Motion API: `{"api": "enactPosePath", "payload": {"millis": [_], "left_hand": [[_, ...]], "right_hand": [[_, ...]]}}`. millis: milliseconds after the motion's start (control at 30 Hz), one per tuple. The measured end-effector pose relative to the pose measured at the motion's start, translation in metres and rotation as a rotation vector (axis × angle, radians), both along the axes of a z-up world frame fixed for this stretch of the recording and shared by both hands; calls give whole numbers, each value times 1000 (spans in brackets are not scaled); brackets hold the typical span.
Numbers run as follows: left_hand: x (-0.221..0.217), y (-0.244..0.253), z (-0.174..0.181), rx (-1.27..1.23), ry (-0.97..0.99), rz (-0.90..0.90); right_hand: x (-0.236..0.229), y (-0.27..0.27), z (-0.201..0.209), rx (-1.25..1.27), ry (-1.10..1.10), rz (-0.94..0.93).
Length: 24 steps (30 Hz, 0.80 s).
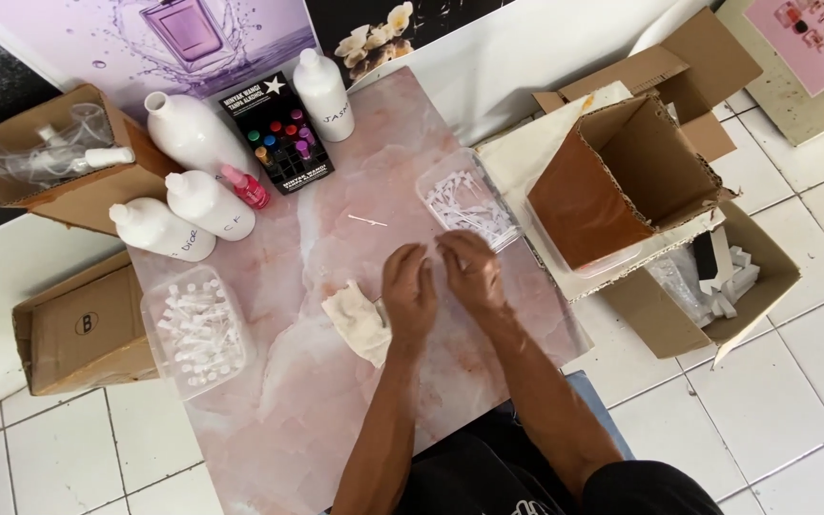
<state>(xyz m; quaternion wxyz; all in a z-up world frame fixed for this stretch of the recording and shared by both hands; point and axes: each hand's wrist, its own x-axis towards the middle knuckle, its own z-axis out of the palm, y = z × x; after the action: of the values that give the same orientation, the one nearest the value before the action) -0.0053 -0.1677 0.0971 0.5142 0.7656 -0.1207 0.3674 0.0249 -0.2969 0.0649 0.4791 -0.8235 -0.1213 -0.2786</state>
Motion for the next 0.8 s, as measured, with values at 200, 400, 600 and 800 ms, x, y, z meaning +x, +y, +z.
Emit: {"api": "enactPosePath", "payload": {"millis": [200,400,600,800], "left_hand": [[37,-46,-15,383,224,-123],[44,-53,0,749,291,0],[51,-62,-23,831,287,58],[45,-53,-6,813,292,40]], "right_hand": [[56,-53,32,-326,435,-38],[64,-44,30,-282,782,-86],[59,-41,36,-382,676,-98],[62,-56,21,-307,605,26]]}}
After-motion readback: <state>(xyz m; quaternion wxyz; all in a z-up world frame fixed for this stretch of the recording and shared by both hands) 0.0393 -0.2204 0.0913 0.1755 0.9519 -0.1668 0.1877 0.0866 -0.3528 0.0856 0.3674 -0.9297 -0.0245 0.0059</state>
